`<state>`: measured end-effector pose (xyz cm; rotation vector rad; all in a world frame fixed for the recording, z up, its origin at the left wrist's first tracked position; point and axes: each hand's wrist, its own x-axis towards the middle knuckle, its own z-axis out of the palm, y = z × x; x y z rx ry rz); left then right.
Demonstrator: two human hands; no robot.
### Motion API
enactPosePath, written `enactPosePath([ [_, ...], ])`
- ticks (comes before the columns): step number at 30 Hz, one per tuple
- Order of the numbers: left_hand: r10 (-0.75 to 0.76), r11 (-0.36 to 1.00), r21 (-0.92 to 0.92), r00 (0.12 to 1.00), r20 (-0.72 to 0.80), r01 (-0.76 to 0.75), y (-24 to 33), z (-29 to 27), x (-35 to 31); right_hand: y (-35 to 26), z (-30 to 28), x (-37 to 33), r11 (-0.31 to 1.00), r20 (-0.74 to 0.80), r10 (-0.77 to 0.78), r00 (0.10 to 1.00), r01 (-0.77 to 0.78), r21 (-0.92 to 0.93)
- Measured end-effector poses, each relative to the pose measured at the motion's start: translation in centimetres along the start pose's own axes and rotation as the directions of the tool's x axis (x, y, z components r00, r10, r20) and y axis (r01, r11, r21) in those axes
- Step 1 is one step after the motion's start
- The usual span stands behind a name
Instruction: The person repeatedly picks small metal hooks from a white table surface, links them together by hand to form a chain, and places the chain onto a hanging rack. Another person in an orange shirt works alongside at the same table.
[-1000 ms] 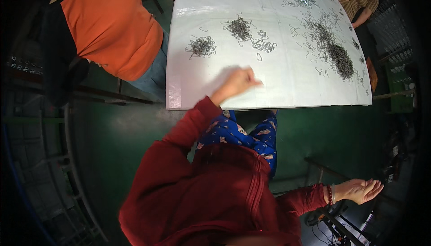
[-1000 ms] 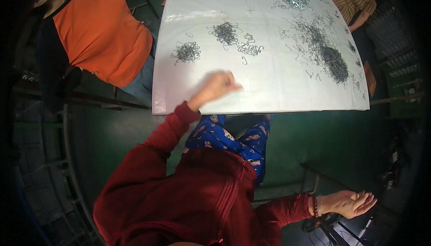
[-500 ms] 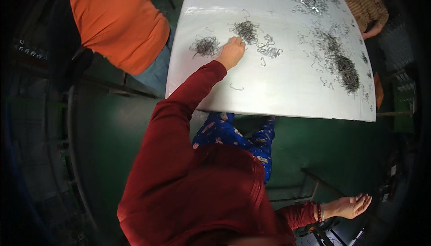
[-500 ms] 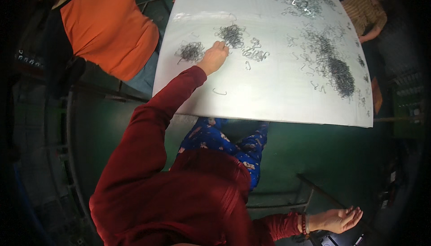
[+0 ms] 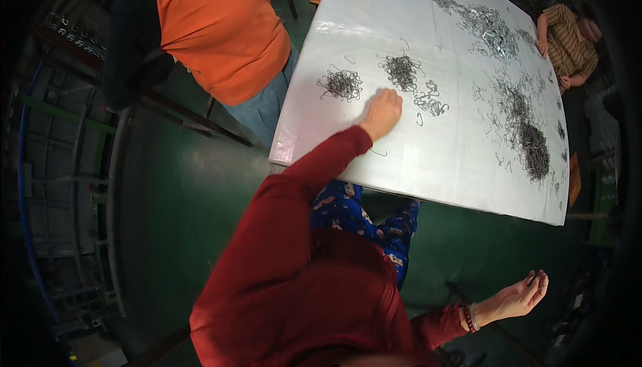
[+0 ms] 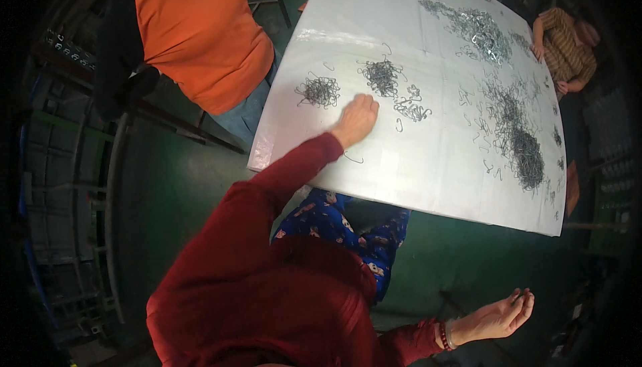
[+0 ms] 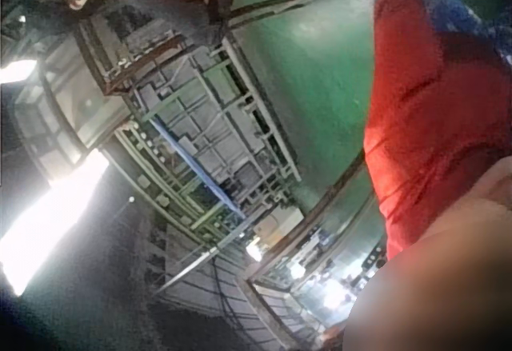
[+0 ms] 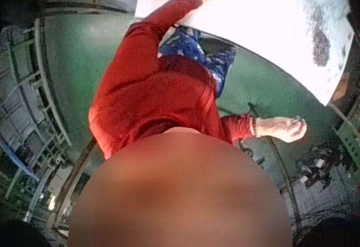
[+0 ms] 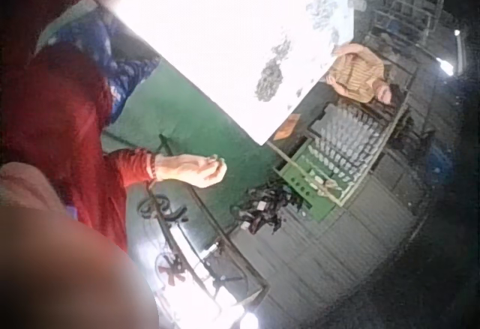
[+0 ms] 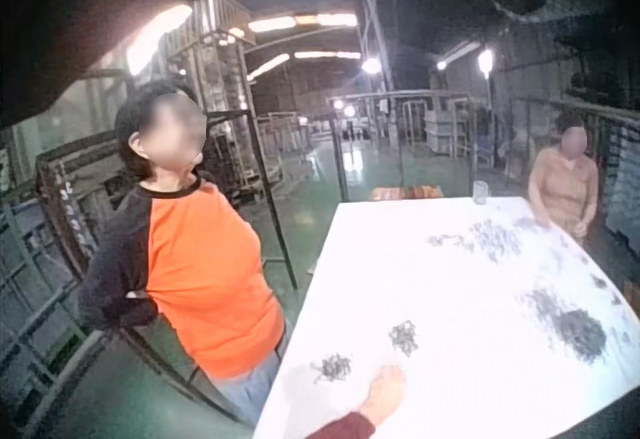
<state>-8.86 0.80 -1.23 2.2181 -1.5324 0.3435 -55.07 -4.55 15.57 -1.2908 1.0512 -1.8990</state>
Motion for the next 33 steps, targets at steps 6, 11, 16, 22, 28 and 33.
enactPosePath([
  [6, -0.220, 0.921, -0.337, 0.975, -0.037, 0.195, 0.4, -5.9, -8.9, -0.5, -0.9, 0.2, 0.995, 0.076, -0.014, 0.997, 0.021, -0.095],
  [11, -0.389, 0.912, -0.049, 0.895, 0.216, 0.408, -6.2, -8.0, -12.5, 0.3, 1.0, 1.3, 0.998, 0.168, 0.044, 0.985, -0.049, 0.029],
  [16, -0.276, 0.941, -0.182, 0.958, 0.075, 0.286, -9.6, -8.4, -9.8, 0.9, 2.7, -0.2, 0.990, 0.165, 0.059, 0.985, -0.079, 0.117],
  [22, -0.408, 0.911, 0.076, 0.913, 0.015, 0.406, -11.3, -5.3, -3.2, -1.1, 0.3, 0.4, 0.998, 0.102, 0.029, 0.994, -0.034, 0.051],
  [28, -0.304, 0.876, -0.252, 0.876, 0.375, 0.412, -18.2, -4.6, 1.3, -2.9, -4.7, 0.5, 0.994, -0.022, -0.028, 0.999, 0.026, -0.107],
  [33, -0.350, 0.920, -0.093, 0.906, 0.236, 0.380, -17.8, -5.8, 1.3, -2.4, -6.7, 0.4, 0.996, -0.060, 0.024, 0.998, -0.029, -0.082],
])
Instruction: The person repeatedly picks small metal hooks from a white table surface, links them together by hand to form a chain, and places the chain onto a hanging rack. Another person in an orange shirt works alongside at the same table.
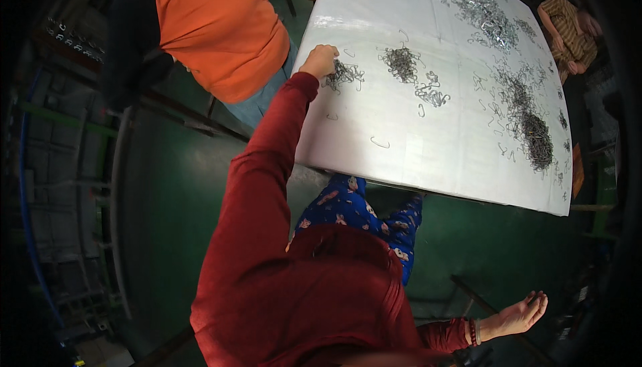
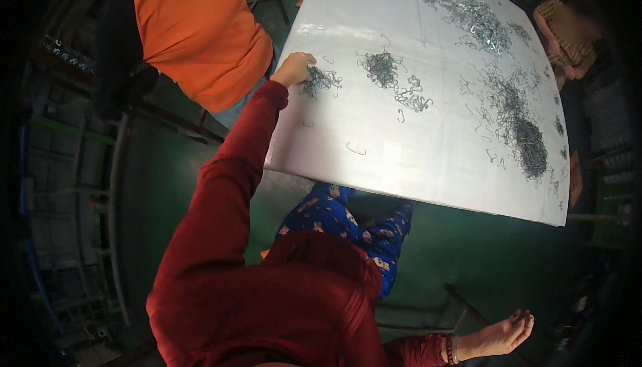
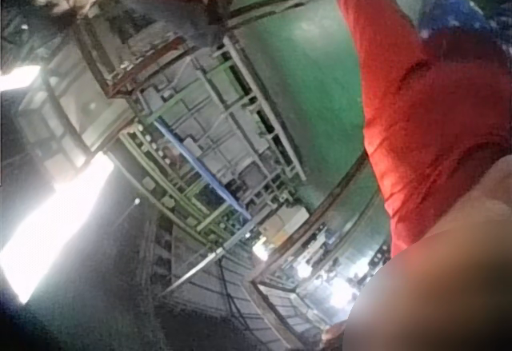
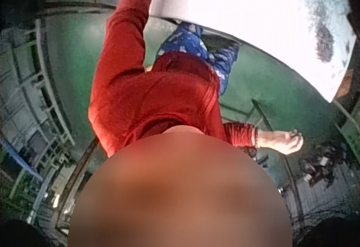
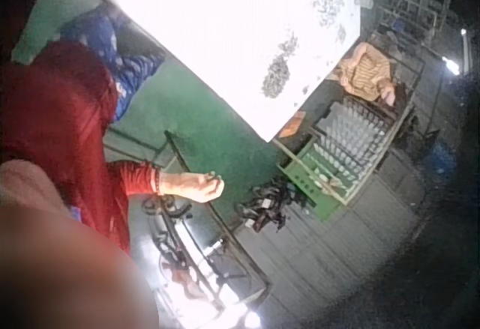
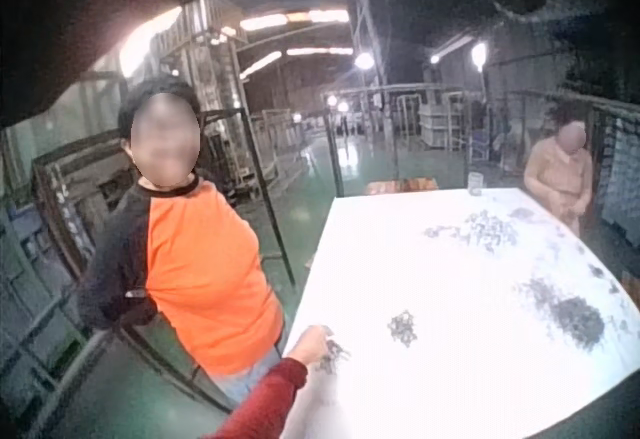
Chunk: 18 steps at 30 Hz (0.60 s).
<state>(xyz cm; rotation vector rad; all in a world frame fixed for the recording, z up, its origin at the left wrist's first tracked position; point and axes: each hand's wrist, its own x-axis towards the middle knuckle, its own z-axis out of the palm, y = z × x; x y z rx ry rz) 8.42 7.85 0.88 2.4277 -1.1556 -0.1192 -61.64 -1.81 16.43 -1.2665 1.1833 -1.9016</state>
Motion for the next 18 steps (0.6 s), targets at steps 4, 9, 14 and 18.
enactPosePath([
  [4, 0.062, 0.973, 0.221, 0.998, 0.006, -0.062, 4.7, 0.3, -1.9, 0.7, 0.6, -0.3, 0.999, 0.025, -0.008, 1.000, 0.007, 0.041],
  [9, -0.033, 0.981, 0.190, 0.999, 0.037, 0.025, 8.7, 4.0, -5.0, 1.5, 3.7, -1.1, 0.989, 0.169, 0.058, 0.984, -0.080, 0.122],
  [14, 0.081, 0.985, 0.161, 0.988, -0.135, -0.059, 10.3, 6.7, -7.6, 1.1, 5.5, -2.8, 0.996, 0.235, 0.043, 0.971, -0.059, 0.062],
  [18, 0.146, 0.986, 0.115, 0.956, -0.255, -0.120, 11.3, 7.8, -9.6, 1.9, 8.0, -3.7, 0.989, 0.332, 0.106, 0.937, -0.134, 0.062],
])
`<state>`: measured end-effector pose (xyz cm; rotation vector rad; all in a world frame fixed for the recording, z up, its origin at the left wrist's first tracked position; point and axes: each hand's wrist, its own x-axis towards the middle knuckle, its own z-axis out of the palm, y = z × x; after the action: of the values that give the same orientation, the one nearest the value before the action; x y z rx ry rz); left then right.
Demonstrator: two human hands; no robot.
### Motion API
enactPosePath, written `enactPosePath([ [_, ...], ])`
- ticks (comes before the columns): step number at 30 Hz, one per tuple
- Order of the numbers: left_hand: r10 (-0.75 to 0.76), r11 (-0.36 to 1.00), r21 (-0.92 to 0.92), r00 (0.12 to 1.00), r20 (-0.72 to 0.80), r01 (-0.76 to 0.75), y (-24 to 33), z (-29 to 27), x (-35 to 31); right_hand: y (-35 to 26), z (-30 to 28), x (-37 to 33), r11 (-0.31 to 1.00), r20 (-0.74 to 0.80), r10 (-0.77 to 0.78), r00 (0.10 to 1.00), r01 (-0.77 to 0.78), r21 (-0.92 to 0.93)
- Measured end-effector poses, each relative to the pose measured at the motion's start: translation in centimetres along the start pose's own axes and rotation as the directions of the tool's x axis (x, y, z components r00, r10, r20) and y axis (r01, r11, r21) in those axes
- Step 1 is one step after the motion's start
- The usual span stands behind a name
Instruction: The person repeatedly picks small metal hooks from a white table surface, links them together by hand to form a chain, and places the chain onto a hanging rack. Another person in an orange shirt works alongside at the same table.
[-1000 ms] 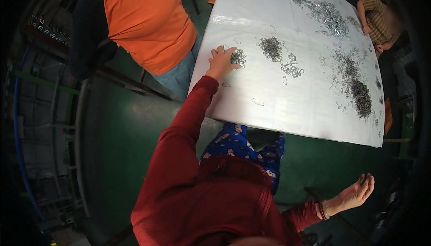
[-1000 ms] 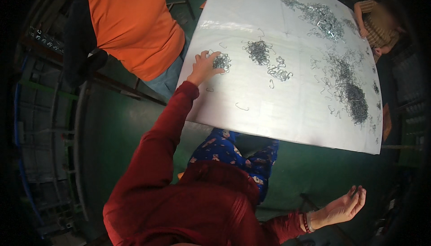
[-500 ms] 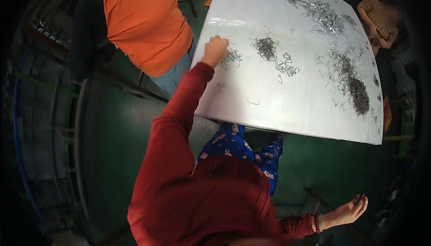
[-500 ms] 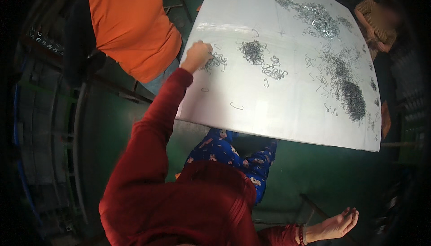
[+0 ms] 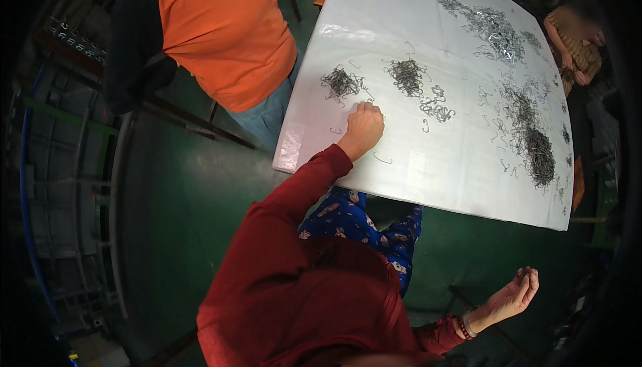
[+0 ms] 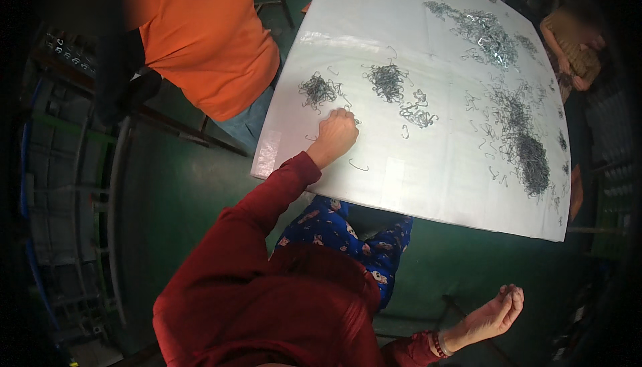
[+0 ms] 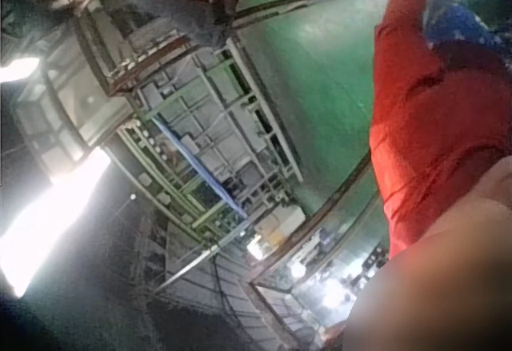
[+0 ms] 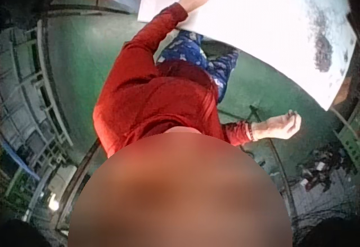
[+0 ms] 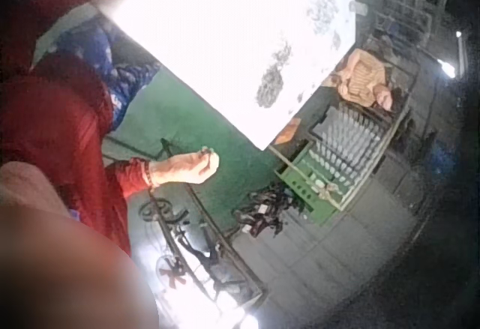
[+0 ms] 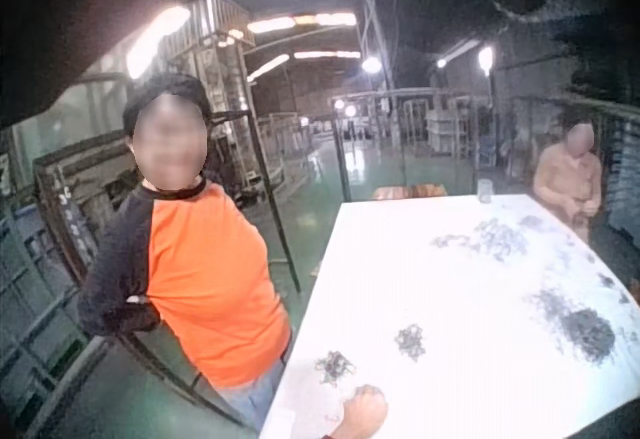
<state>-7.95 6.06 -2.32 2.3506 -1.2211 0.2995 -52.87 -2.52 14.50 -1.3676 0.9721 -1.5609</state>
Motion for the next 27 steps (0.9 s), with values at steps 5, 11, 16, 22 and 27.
enactPosePath([
  [5, 0.018, 0.999, 0.041, 0.962, 0.272, -0.031, -2.8, -1.2, 2.1, 0.9, 4.7, 1.9, 0.996, 0.199, -0.033, 0.979, 0.016, 0.089],
  [11, 0.210, 0.811, -0.495, 0.633, 0.745, 0.313, -4.5, -6.1, 7.6, 1.7, 8.6, 2.8, 0.987, 0.321, -0.046, 0.946, -0.007, 0.161],
  [16, 0.289, 0.782, -0.588, 0.716, 0.636, 0.206, -3.2, -7.1, 13.5, 2.7, 7.8, 3.3, 0.984, 0.335, 0.013, 0.942, -0.072, 0.165],
  [22, 0.270, 0.879, -0.459, 0.658, 0.703, 0.129, -2.0, -5.6, 18.9, 3.0, 5.9, 3.5, 0.991, 0.295, 0.032, 0.955, -0.068, 0.112],
  [27, 0.239, 0.892, -0.432, 0.670, 0.703, 0.135, -2.4, -4.6, 19.2, 3.4, 5.3, 3.3, 0.991, 0.240, 0.052, 0.969, -0.080, 0.107],
])
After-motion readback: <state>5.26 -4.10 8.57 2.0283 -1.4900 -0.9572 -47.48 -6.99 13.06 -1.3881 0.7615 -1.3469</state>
